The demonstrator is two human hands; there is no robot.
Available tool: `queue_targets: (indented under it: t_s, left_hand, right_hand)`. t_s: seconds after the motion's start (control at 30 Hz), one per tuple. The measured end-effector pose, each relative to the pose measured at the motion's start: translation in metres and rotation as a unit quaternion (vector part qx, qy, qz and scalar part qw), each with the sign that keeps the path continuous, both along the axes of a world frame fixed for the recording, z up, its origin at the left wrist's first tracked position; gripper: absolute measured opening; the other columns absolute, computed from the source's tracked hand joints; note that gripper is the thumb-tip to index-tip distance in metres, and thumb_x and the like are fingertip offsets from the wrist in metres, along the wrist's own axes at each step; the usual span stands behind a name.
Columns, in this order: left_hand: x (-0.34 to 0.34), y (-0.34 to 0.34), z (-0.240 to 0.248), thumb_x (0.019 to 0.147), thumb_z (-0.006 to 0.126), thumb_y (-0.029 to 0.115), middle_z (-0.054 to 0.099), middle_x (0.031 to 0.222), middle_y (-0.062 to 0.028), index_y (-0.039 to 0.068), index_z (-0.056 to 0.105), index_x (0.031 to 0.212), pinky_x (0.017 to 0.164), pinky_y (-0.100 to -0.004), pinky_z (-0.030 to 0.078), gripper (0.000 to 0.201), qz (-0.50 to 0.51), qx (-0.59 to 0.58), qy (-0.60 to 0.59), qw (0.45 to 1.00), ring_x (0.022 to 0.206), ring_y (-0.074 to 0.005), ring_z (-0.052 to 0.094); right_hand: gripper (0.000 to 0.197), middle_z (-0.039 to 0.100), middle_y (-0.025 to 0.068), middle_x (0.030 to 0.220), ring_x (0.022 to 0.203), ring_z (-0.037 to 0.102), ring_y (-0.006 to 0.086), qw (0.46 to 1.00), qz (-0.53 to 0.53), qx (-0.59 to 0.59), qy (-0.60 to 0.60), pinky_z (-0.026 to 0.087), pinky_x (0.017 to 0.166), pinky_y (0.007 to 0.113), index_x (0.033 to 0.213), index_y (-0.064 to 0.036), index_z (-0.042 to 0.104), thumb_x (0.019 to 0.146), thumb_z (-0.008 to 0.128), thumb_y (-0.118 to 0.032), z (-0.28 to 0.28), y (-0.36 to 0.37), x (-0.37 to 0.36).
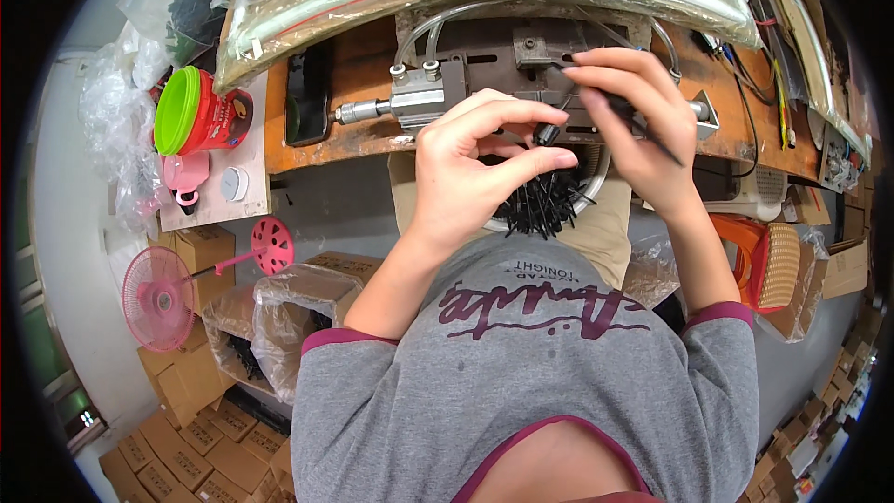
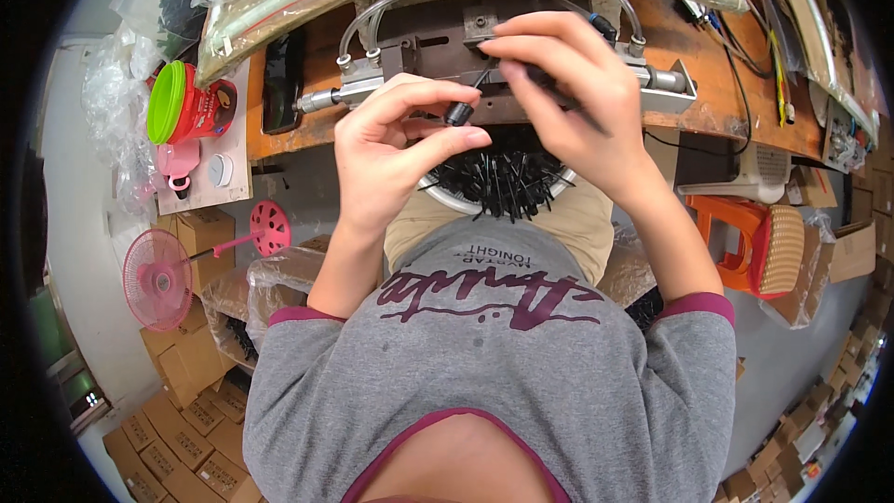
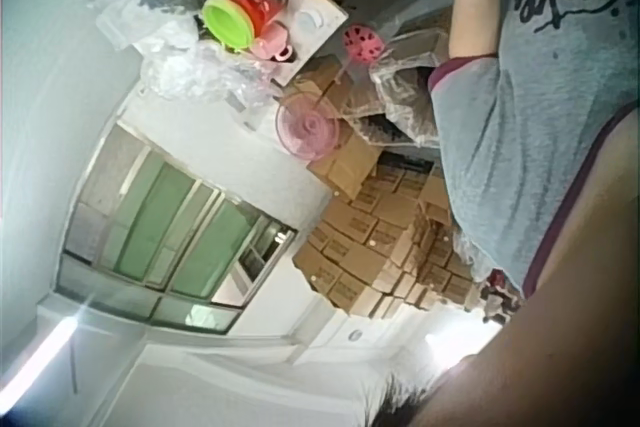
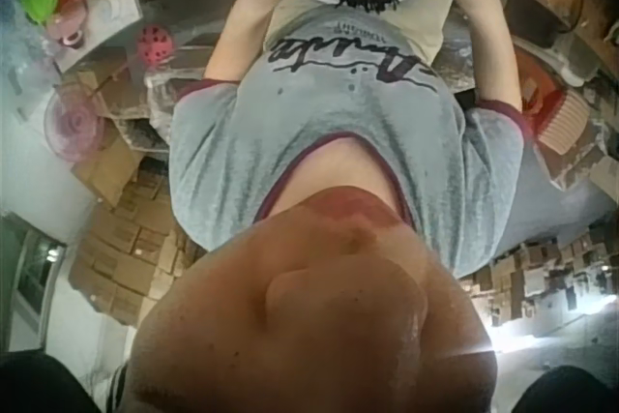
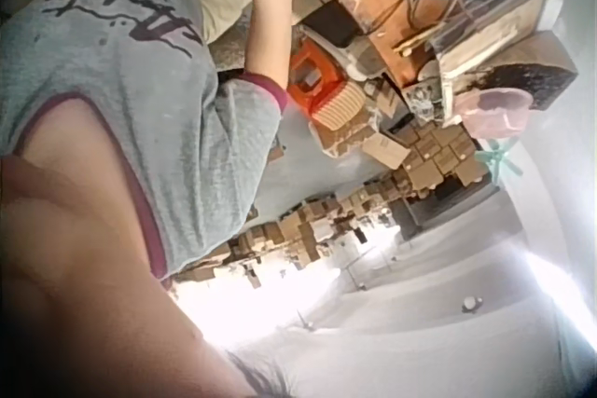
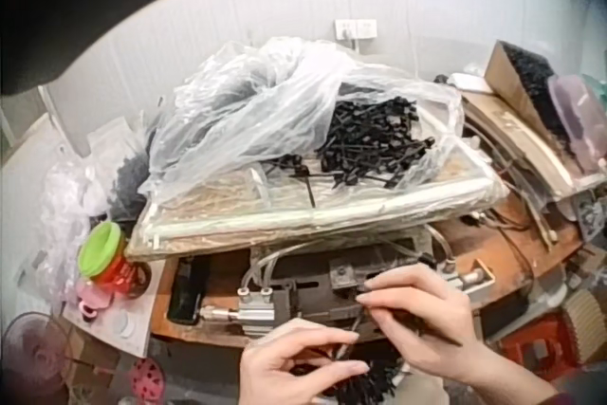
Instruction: Manually assembling small black plastic cable connectors using a pneumatic press machine.
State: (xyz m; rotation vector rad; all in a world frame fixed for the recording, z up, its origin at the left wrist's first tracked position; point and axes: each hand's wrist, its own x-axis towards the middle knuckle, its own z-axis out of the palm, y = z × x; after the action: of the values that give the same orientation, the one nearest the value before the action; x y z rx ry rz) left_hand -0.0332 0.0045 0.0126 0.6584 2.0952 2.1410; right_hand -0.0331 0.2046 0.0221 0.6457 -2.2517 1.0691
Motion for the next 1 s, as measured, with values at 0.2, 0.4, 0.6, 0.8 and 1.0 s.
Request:
queue_targets:
  t_s: [0.2,0.4,0.6,0.8,1.0]
  left_hand:
    - [0.01,0.007,-0.042,0.069,0.084,0.002,0.06,0.112,-0.0091,0.003,0.075,0.093,0.07,-0.0289,0.059,0.025,0.098,-0.186,0.184,0.96,0.082,-0.0164,0.069]
    - [0.01,0.013,-0.079,0.069,0.08,0.007,0.067,0.124,-0.0108,0.003,0.071,0.096,0.07,-0.0295,0.056,0.029,0.108,-0.333,0.353,0.868,0.079,-0.02,0.07]
    - [-0.001,0.019,-0.076,0.066,0.082,0.013,0.07,0.119,-0.0069,0.006,0.073,0.092,0.059,-0.0277,0.05,0.028,0.118,-0.374,0.381,0.837,0.066,-0.0164,0.067]
    - [-0.002,0.017,-0.07,0.067,0.084,0.013,0.072,0.113,-0.0082,0.007,0.074,0.092,0.059,-0.0262,0.051,0.027,0.101,-0.34,0.333,0.874,0.062,-0.0151,0.067]
    - [-0.001,0.016,-0.028,0.077,0.079,-0.004,0.073,0.093,-0.0118,-0.006,0.067,0.104,0.077,-0.0273,0.06,0.03,-0.029,0.01,0.081,0.996,0.082,-0.0168,0.072]
  right_hand:
    - [0.016,0.068,0.0093,0.099,0.09,0.065,0.0184,0.991,-0.093,-0.091,-0.042,0.05,0.079,0.027,0.099,-0.0016,0.073,0.084,0.069,0.004,-0.016,0.009,0.015]
    - [0.018,0.07,0.0096,0.097,0.089,0.064,0.0177,0.986,-0.12,-0.112,-0.025,0.049,0.078,0.027,0.099,0.0,0.073,0.082,0.072,0.004,-0.021,0.008,0.021]
    - [0.023,0.072,0.0091,0.095,0.086,0.066,0.0189,0.988,-0.124,-0.09,0.03,0.05,0.077,0.028,0.098,-0.0003,0.073,0.077,0.076,0.008,-0.03,0.014,0.024]
    - [0.037,0.072,0.0091,0.093,0.08,0.066,0.0223,0.973,-0.133,0.08,0.17,0.052,0.069,0.031,0.097,-0.0018,0.074,0.062,0.071,0.009,-0.036,0.022,0.023]
    - [0.04,0.071,0.0111,0.097,0.075,0.065,0.0224,0.958,-0.077,0.171,0.216,0.053,0.063,0.03,0.096,0.0014,0.074,0.057,0.067,-0.004,-0.042,0.004,0.021]
